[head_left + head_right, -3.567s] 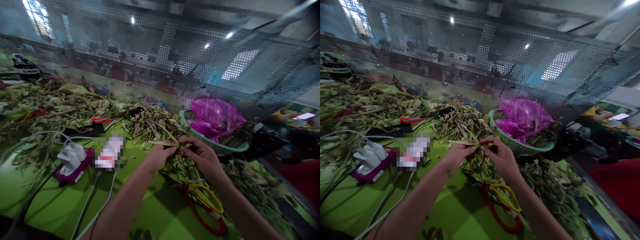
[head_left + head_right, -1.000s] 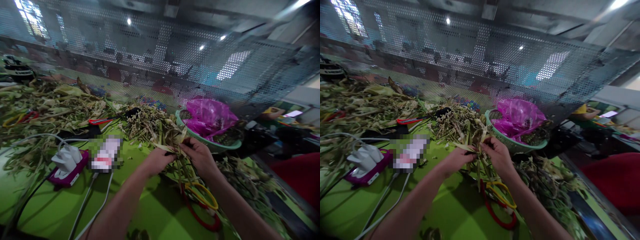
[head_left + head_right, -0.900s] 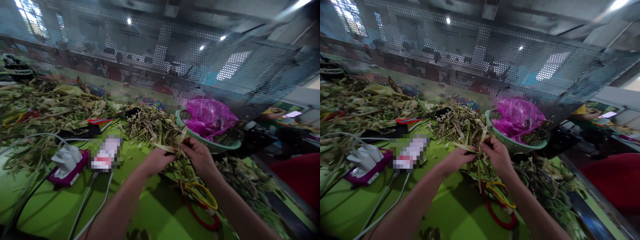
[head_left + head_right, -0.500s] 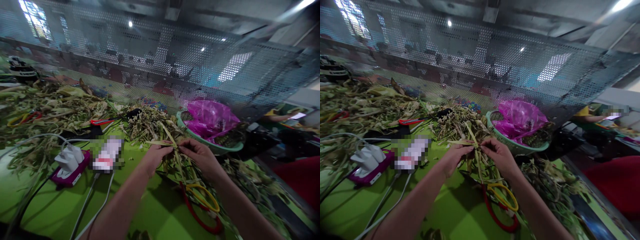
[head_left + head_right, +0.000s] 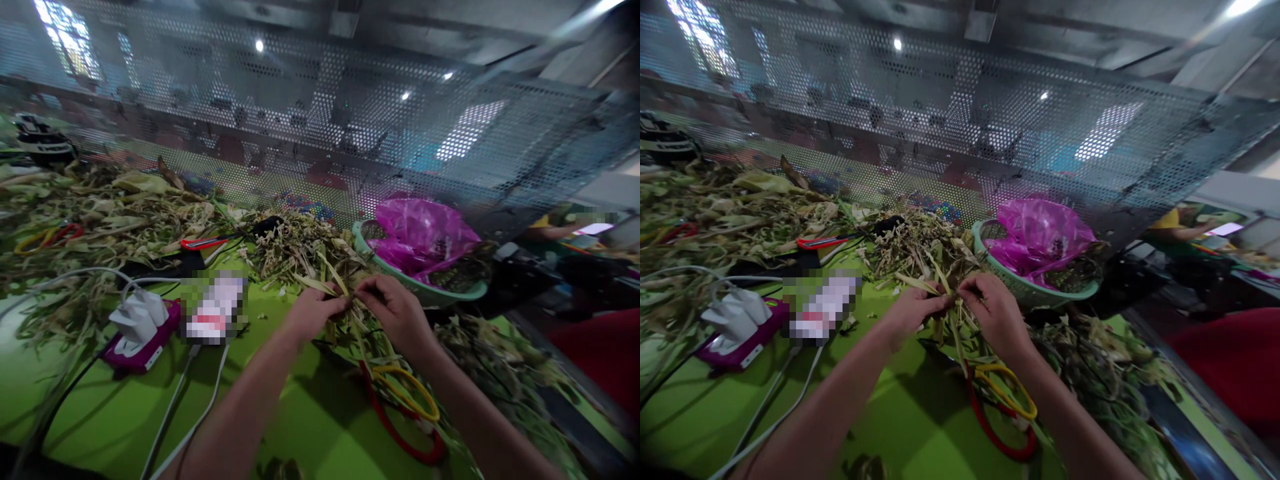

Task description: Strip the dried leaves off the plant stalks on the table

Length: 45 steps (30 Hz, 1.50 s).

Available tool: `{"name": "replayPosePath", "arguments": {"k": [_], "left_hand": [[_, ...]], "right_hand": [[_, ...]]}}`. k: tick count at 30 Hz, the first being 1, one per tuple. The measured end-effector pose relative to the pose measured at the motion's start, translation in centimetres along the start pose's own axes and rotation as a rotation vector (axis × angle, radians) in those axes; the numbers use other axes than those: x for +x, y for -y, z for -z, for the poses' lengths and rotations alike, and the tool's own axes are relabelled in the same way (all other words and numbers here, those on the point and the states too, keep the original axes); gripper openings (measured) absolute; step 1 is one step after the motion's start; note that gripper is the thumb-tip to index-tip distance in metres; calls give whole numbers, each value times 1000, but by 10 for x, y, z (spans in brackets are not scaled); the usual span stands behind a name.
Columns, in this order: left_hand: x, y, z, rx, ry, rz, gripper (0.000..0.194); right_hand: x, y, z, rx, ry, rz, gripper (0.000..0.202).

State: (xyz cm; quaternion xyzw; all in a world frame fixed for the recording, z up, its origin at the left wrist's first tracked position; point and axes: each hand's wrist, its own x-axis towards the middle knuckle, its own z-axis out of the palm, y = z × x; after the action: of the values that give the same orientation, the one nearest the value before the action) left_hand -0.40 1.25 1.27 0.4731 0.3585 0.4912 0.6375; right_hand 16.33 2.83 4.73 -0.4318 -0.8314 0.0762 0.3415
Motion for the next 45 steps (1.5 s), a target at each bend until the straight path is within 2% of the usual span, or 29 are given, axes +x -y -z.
{"name": "replayPosePath", "arguments": {"k": [6, 11, 13, 16, 18, 23, 29, 31, 33, 37, 40, 42, 45], "left_hand": [[-2, -2, -2, -129, -29, 8, 20], [3, 5, 1, -104, -212, -53, 23], [3, 6, 1, -108, -249, -56, 26], [2, 5, 0, -139, -275, -56, 27], [1, 4, -1, -168, -282, -47, 27], [0, 5, -2, -301, -232, -6, 26], [-1, 4, -6, -491, -248, 63, 26], [-3, 1, -7, -479, -213, 62, 28], [-5, -3, -7, -434, -178, 62, 28], [-9, -10, -8, -382, -143, 73, 25], [-9, -10, -10, -362, -100, 77, 26], [-8, -7, -10, -327, -76, 55, 26], [-4, 0, -7, -174, -43, -14, 26]], "right_hand": [[0, 2, 0, -80, -43, 55, 9], [0, 5, 6, -155, -197, 122, 10], [-1, 7, 5, -117, -137, 103, 8], [-4, 10, -2, -3, 52, 72, 16], [-6, 9, -8, 48, 111, 60, 18], [-1, 5, -12, 43, 135, 77, 21], [4, -3, -12, 75, 112, 115, 17], [1, -8, -15, 139, 90, 55, 16], [-1, -12, -18, 277, 91, -67, 15], [-4, -8, -22, 773, 115, -382, 21], [-5, 1, -22, 1054, 63, -544, 24], [-6, 4, -22, 1112, -1, -600, 22], [-6, 1, -22, 1088, -88, -588, 18]]}}
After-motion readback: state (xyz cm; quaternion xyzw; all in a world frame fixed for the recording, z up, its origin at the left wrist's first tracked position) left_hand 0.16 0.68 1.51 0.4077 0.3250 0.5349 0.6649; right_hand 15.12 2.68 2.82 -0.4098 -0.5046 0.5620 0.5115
